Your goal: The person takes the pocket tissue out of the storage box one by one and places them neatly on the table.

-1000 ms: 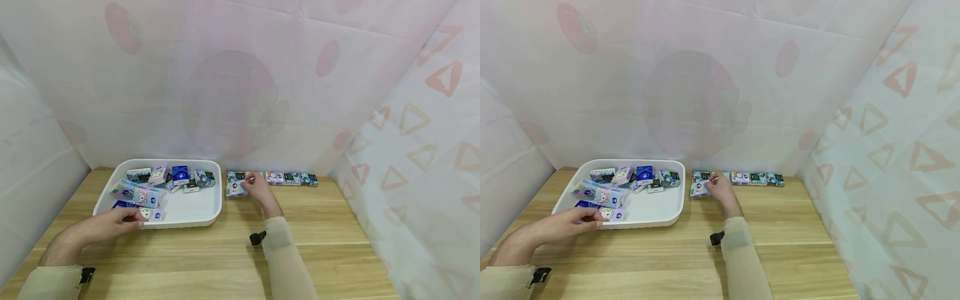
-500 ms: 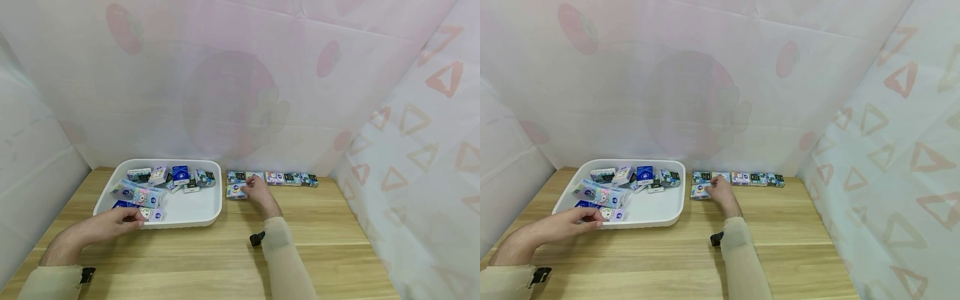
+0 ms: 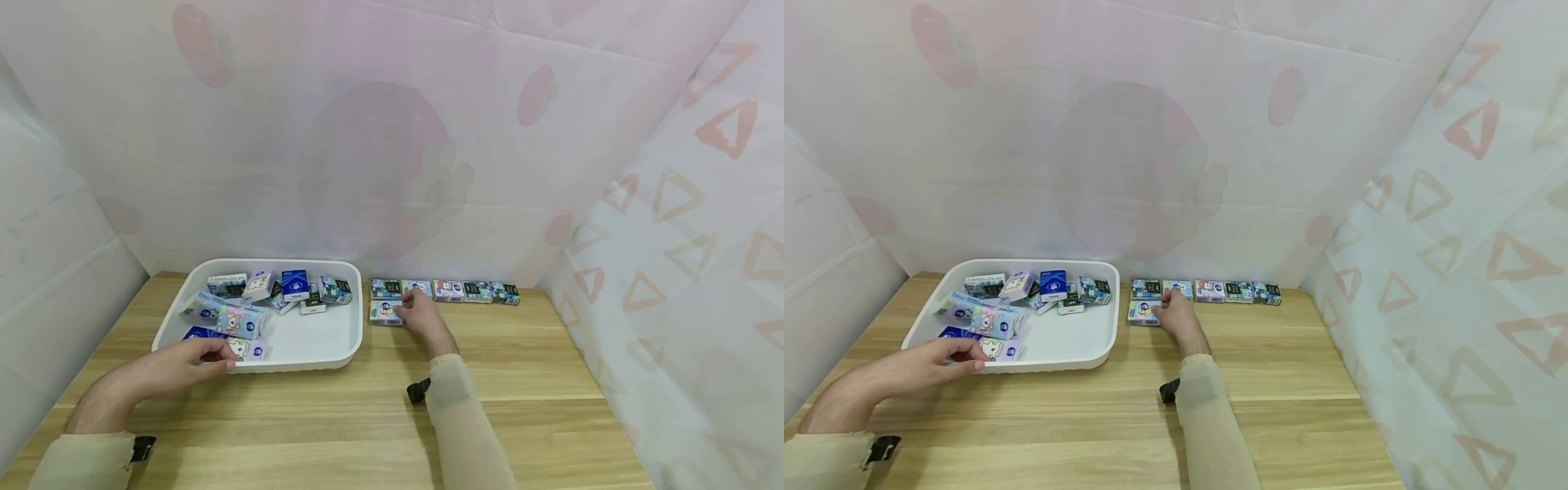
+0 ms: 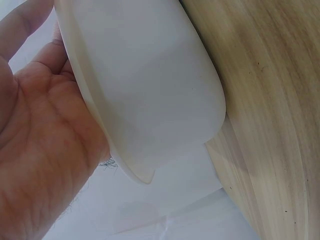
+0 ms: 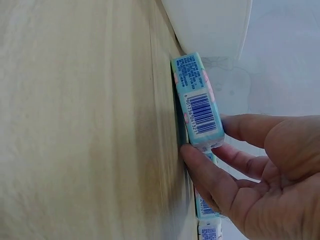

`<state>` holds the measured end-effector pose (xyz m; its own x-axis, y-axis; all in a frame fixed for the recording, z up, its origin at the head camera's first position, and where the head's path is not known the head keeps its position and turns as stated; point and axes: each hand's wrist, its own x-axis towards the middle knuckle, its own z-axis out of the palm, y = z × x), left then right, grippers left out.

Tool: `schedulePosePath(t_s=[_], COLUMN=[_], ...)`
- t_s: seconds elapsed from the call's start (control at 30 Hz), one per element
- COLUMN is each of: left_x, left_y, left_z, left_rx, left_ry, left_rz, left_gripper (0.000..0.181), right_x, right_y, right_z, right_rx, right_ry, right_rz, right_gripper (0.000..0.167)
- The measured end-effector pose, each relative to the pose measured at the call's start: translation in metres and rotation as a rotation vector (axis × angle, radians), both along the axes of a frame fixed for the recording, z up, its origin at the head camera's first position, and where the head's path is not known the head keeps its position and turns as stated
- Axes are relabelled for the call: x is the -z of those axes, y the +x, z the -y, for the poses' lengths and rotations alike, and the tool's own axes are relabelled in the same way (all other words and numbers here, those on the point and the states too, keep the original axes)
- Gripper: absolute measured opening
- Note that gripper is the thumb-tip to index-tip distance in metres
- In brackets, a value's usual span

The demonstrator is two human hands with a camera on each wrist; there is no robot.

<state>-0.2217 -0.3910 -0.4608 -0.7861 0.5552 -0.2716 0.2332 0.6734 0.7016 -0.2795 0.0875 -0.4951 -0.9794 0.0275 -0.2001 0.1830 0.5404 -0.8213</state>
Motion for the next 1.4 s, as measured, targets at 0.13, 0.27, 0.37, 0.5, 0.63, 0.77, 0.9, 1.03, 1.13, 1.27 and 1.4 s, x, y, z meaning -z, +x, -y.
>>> schedulePosePath(t_s=[0.13, 0.27, 0.37, 0.5, 0.63, 0.77, 0.9, 1.03, 1.13, 1.27, 1.4], left_x=[0.0, 0.0, -0.001, -0.001, 0.0, 0.0, 0.0, 0.0, -0.001, -0.001, -0.001], left_y=[0.0, 0.0, 0.001, 0.0, 0.0, -0.001, -0.001, -0.001, -0.001, -0.001, -0.001], left_z=[0.0, 0.0, 0.0, -0.001, -0.001, -0.001, -0.001, -0.001, -0.001, -0.002, -0.002], left_rx=[0.007, 0.005, 0.004, -0.003, -0.012, -0.023, -0.024, -0.018, -0.018, -0.024, -0.03], left_ry=[0.001, -0.003, -0.004, -0.006, -0.016, -0.034, -0.036, -0.024, -0.025, -0.039, -0.043], left_rz=[-0.003, -0.001, -0.001, 0.003, 0.004, 0.005, 0.008, 0.011, 0.012, 0.005, 0.001], left_gripper=[0.013, 0.014, 0.014, 0.014, 0.013, 0.013, 0.014, 0.013, 0.013, 0.014, 0.015], right_x=[0.001, -0.004, -0.012, -0.023, -0.029, -0.032, -0.035, -0.039, -0.043, -0.048, -0.05], right_y=[-0.001, -0.002, -0.002, 0.001, 0.003, 0.005, 0.009, 0.013, 0.017, 0.024, 0.03], right_z=[0.0, 0.001, 0.003, 0.008, 0.016, 0.027, 0.04, 0.053, 0.062, 0.076, 0.093], right_rx=[0.01, 0.041, 0.05, 0.024, -0.015, -0.048, -0.064, -0.088, -0.111, -0.139, -0.187], right_ry=[0.007, 0.055, 0.076, 0.071, 0.052, 0.012, -0.024, -0.037, -0.048, -0.057, -0.039], right_rz=[-0.011, -0.066, -0.106, -0.145, -0.18, -0.193, -0.202, -0.224, -0.24, -0.248, -0.257], right_gripper=[0.035, 0.033, 0.036, 0.039, 0.04, 0.041, 0.039, 0.037, 0.037, 0.035, 0.035])
